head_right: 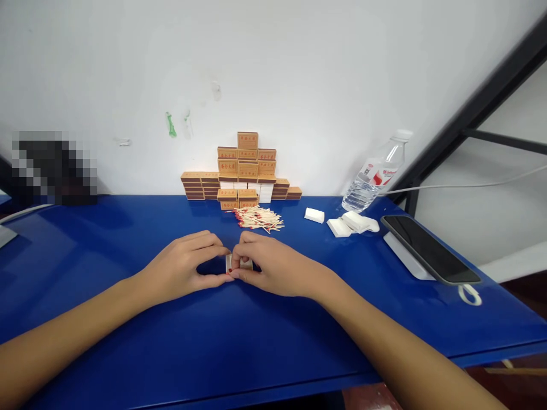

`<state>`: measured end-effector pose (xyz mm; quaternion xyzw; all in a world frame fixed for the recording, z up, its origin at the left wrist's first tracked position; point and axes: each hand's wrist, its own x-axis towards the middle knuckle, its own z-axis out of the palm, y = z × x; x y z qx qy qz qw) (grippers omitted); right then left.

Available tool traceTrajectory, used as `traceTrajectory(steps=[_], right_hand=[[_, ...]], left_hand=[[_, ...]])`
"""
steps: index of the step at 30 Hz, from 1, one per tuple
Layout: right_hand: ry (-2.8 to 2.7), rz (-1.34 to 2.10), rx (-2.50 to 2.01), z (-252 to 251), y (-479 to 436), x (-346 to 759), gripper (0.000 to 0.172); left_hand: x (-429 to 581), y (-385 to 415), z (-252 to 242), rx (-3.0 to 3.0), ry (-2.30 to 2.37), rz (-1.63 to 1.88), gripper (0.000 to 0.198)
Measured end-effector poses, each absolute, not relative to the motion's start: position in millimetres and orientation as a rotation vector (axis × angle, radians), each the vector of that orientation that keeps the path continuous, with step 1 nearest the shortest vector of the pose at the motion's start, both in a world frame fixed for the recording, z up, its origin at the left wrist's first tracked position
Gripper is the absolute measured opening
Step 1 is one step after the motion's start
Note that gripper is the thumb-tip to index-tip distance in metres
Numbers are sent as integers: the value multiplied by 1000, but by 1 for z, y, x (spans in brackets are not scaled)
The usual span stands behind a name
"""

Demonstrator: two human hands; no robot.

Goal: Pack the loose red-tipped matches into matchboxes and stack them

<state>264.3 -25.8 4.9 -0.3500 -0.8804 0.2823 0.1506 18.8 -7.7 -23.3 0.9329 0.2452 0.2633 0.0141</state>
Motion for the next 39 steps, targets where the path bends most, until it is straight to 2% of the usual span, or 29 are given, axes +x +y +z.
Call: traceTrajectory(steps=[7, 17, 20, 31, 39], right_hand=[[-2515, 796, -1027, 4, -27, 263, 7], [-2431, 412, -1081, 7, -12, 282, 14], [-2393, 281, -1169, 4, 0, 298, 11], [-2442, 494, -1308, -12, 10, 299, 17], [-2433, 523, -1340, -16, 11, 305, 23]], left_hand=[[19, -8, -23, 2932, 769, 815, 25], [20, -11, -22, 2740, 900, 824, 24], [20, -11, -20, 2669, 923, 841, 25], [18, -10, -21, 2726, 871, 722, 25], [19, -9, -22, 2738, 891, 720, 27]])
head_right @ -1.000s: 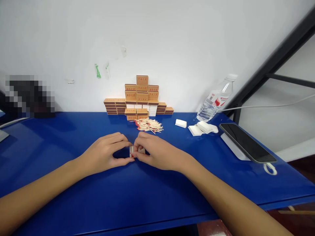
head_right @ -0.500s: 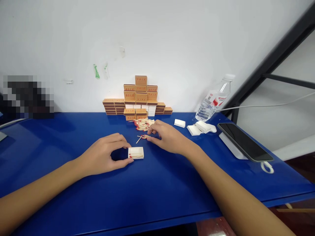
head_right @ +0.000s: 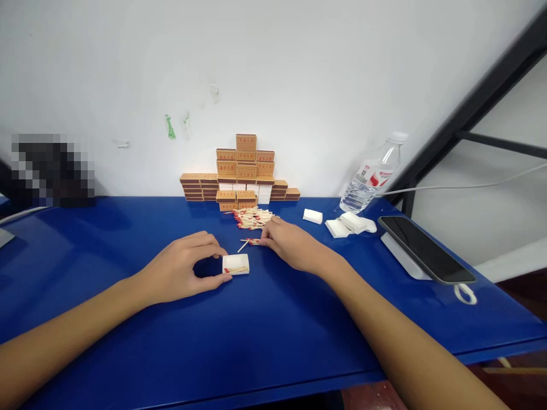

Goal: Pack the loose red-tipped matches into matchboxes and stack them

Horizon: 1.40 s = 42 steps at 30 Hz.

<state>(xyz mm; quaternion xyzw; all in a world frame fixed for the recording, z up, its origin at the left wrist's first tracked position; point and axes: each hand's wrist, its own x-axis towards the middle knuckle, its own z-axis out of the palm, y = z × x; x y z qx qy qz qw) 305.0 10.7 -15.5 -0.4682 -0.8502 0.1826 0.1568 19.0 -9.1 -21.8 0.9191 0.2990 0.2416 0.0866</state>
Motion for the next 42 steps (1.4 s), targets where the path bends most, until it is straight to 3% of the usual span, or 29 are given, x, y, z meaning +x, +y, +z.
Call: traceTrajectory(steps=[12, 19, 25, 28, 34, 42], right_hand=[[-2385, 591, -1235, 2, -6, 295, 23], [-2450, 694, -1123, -1, -21, 268, 12], [-2382, 372, -1239, 4, -6, 297, 14], [-2430, 399, -1320, 1, 4, 312, 9], [-2476, 606, -1291, -9, 12, 306, 13], [-2516, 566, -1392, -8, 5, 307, 19]], left_hand=[[18, -8, -25, 2756, 933, 749, 27], [18, -8, -25, 2755, 892, 808, 25], [19, -9, -23, 2785, 865, 810, 26], [19, -10, -22, 2794, 830, 814, 28], [18, -10, -22, 2791, 826, 788, 28], [18, -9, -23, 2796, 850, 795, 28]])
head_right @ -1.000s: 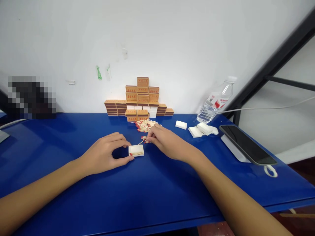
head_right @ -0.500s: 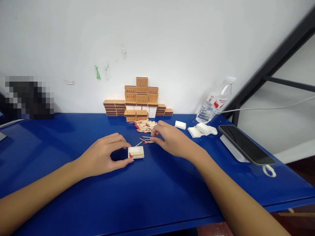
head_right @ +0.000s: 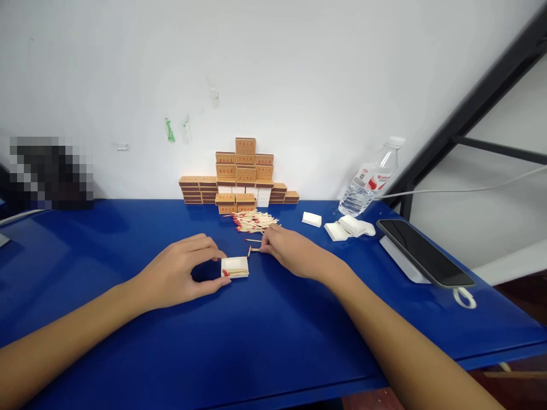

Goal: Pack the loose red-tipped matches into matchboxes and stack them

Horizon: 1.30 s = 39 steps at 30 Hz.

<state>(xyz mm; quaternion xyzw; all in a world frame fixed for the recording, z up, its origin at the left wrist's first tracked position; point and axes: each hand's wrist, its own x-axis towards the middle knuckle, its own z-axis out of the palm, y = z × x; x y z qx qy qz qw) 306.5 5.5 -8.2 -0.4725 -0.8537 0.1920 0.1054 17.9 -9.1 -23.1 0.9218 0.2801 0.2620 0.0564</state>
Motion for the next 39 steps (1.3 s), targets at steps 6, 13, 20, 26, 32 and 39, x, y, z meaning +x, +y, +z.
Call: traceTrajectory(steps=[6, 13, 20, 26, 32, 39], right_hand=[[-2428, 484, -1308, 8, -8, 300, 20], [-2548, 515, -1167, 7, -26, 271, 15], [-2383, 328, -1348, 2, -13, 283, 16], [-2421, 402, -1429, -12, -12, 276, 13], [-2462, 450, -1390, -3, -7, 295, 14], [-2484, 529, -1421, -4, 2, 305, 10]], left_hand=[[18, -10, -23, 2800, 881, 777, 27], [19, -11, -22, 2811, 872, 842, 25], [19, -11, -22, 2804, 847, 821, 26], [19, -14, -19, 2823, 787, 768, 27], [19, -15, -19, 2825, 764, 760, 28], [19, -14, -19, 2834, 764, 758, 27]])
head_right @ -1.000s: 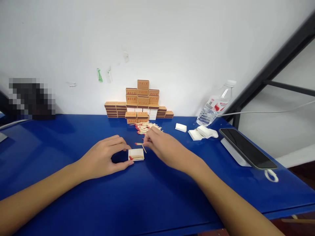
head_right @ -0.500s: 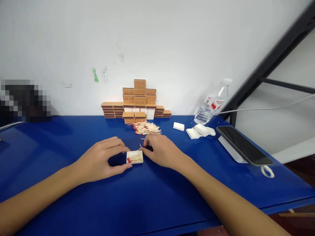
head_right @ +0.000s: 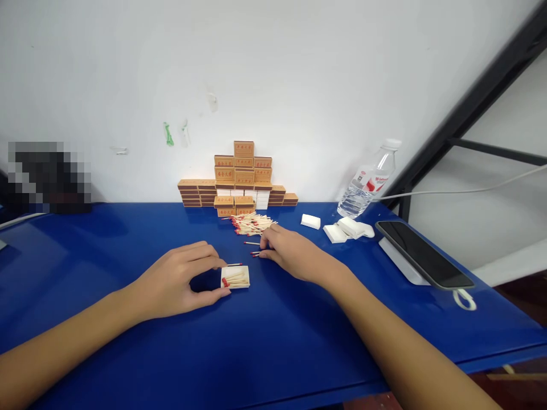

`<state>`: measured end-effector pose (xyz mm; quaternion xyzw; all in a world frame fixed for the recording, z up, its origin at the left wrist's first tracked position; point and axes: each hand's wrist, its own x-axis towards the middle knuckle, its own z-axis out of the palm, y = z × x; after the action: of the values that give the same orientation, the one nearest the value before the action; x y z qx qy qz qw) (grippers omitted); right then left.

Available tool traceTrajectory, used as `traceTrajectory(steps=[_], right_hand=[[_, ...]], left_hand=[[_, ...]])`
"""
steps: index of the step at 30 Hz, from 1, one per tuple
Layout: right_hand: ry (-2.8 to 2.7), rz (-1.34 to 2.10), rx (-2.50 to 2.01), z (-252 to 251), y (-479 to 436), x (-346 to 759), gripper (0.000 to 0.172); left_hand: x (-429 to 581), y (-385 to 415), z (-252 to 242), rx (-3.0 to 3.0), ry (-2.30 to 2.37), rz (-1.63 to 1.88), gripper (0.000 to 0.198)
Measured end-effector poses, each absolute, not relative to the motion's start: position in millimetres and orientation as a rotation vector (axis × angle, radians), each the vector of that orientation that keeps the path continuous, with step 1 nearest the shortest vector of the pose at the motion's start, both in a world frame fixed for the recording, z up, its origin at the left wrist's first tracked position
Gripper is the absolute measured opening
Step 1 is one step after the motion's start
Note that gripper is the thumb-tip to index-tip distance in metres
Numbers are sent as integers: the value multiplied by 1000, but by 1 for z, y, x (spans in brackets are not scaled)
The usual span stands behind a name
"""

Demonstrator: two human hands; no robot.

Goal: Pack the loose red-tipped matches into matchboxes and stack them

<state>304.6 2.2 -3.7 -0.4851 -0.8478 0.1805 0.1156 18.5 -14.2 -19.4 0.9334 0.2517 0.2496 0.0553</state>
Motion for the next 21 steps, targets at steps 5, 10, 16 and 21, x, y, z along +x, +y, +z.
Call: traceTrajectory(steps=[5, 10, 16, 21], right_hand=[[-2509, 514, -1417, -4, 2, 299, 15], [-2433, 318, -1418, -12, 9, 288, 12], [-2437, 282, -1412, -17, 17, 286, 10], [-2482, 354, -1430, -16, 21, 289, 12]], left_hand=[[19, -15, -19, 2836, 771, 739, 28], [19, -14, -19, 2855, 778, 735, 28], [19, -14, -19, 2862, 766, 738, 29], [19, -14, -19, 2861, 787, 749, 26]])
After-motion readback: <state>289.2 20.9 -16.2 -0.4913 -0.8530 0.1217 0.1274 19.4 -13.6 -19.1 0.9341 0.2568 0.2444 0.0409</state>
